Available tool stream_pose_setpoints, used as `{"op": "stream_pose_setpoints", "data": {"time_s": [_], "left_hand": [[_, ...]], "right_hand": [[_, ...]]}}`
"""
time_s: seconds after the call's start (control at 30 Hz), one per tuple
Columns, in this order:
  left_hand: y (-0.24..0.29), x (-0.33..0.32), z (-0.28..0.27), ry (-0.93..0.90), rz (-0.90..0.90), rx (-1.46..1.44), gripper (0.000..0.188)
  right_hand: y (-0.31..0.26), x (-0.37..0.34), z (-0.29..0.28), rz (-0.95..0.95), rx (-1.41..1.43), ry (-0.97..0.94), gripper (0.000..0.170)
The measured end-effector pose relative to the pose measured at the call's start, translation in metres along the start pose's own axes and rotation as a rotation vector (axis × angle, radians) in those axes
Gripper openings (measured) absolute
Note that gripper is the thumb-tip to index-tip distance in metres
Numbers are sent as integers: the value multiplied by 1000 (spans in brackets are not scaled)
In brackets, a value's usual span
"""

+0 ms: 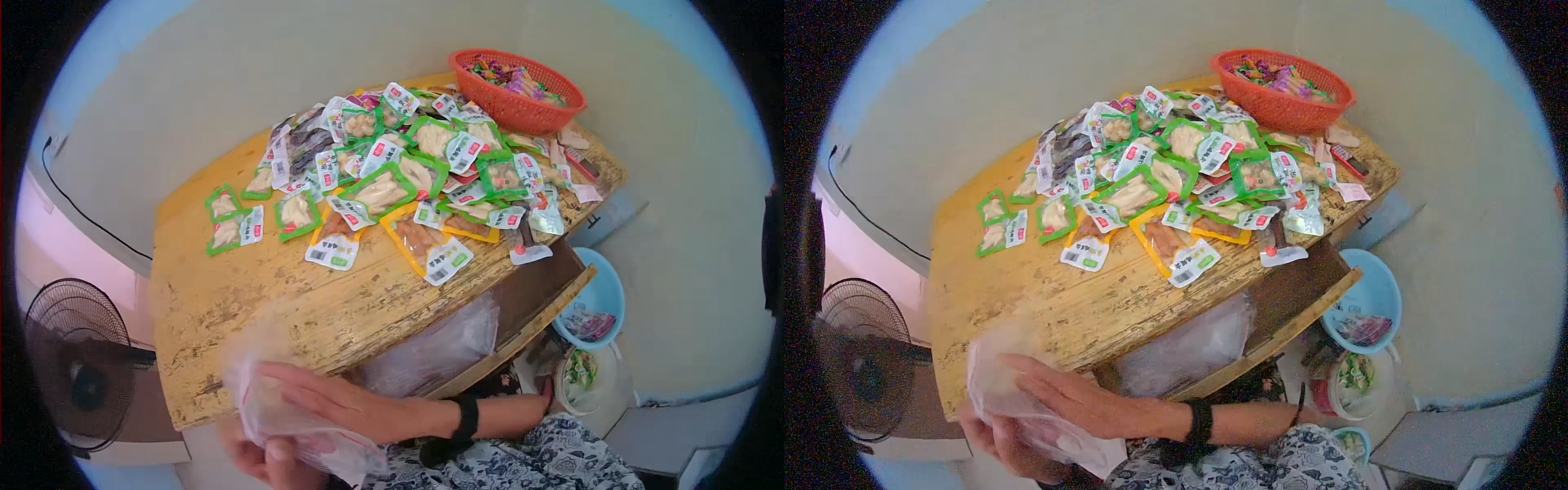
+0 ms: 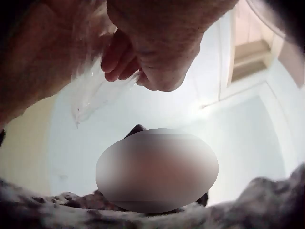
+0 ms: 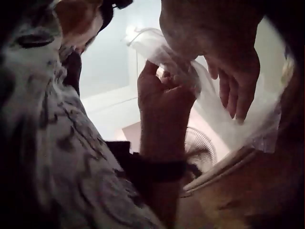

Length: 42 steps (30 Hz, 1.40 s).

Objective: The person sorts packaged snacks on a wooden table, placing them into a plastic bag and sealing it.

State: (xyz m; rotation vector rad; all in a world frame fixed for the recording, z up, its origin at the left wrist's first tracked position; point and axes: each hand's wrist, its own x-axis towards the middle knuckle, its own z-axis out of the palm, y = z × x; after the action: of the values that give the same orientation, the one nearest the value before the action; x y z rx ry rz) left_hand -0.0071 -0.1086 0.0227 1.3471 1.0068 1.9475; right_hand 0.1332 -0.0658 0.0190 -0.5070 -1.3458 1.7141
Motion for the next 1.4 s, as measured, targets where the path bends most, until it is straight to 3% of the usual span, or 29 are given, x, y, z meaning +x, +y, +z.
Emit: {"op": "stream_pose_setpoints", "data": {"time_s": [0.03, 0.07, 0.17, 0.2, 0.3, 0.33, 0.47, 0.5, 0.6, 0.67, 0.73, 0.83, 0.97, 1.07, 1.17, 1.27, 1.4], "left_hand": [[-1, -3, 5, 86, 108, 91, 39], [-11, -6, 19, 267, 293, 64, 39], [-19, -25, -23, 50, 363, 388, 42], [-21, -18, -13, 63, 371, 410, 35], [-5, -2, 8, 104, 172, 236, 23], [-8, -2, 10, 166, 181, 211, 19], [-25, 12, -1, 140, 239, 241, 13], [-31, 16, 0, 141, 206, 232, 13], [-43, 24, 7, 160, 78, 203, 9], [-47, 34, 13, 100, -54, 153, 6], [-58, 37, 9, -10, -198, 47, 4], [-71, 38, 8, -55, -302, 32, 5], [-71, 45, 13, -98, -338, -9, 5], [-72, 55, 19, -188, -334, -13, 6], [-74, 60, 30, -302, -339, 43, 7], [-80, 55, 40, -402, -394, 51, 7], [-85, 47, 40, -455, -430, 48, 8]], "right_hand": [[17, 14, 8, -238, -156, -17, 42], [31, 24, 16, -255, -114, -84, 41], [65, 47, 29, -132, 135, -314, 39], [76, 52, 30, -94, 184, -372, 38], [97, 68, 21, -36, 211, -463, 36], [100, 73, 18, -26, 210, -475, 35], [94, 100, -10, -3, 110, -473, 32], [69, 102, -20, 83, 176, -452, 29], [47, 126, -39, -71, -510, -460, 20], [44, 134, -54, -92, -707, -397, 16], [39, 132, -75, -24, -647, -274, 15], [-7, 104, -96, 300, -440, 28, 14], [-34, 73, -146, 173, -571, 170, 17], [-47, 54, -185, 47, -788, 346, 17], [-59, 43, -222, -95, -1353, 487, 18], [-78, 40, -238, -143, -1655, 616, 27], [-94, 42, -260, -103, -1935, 558, 46]]}}
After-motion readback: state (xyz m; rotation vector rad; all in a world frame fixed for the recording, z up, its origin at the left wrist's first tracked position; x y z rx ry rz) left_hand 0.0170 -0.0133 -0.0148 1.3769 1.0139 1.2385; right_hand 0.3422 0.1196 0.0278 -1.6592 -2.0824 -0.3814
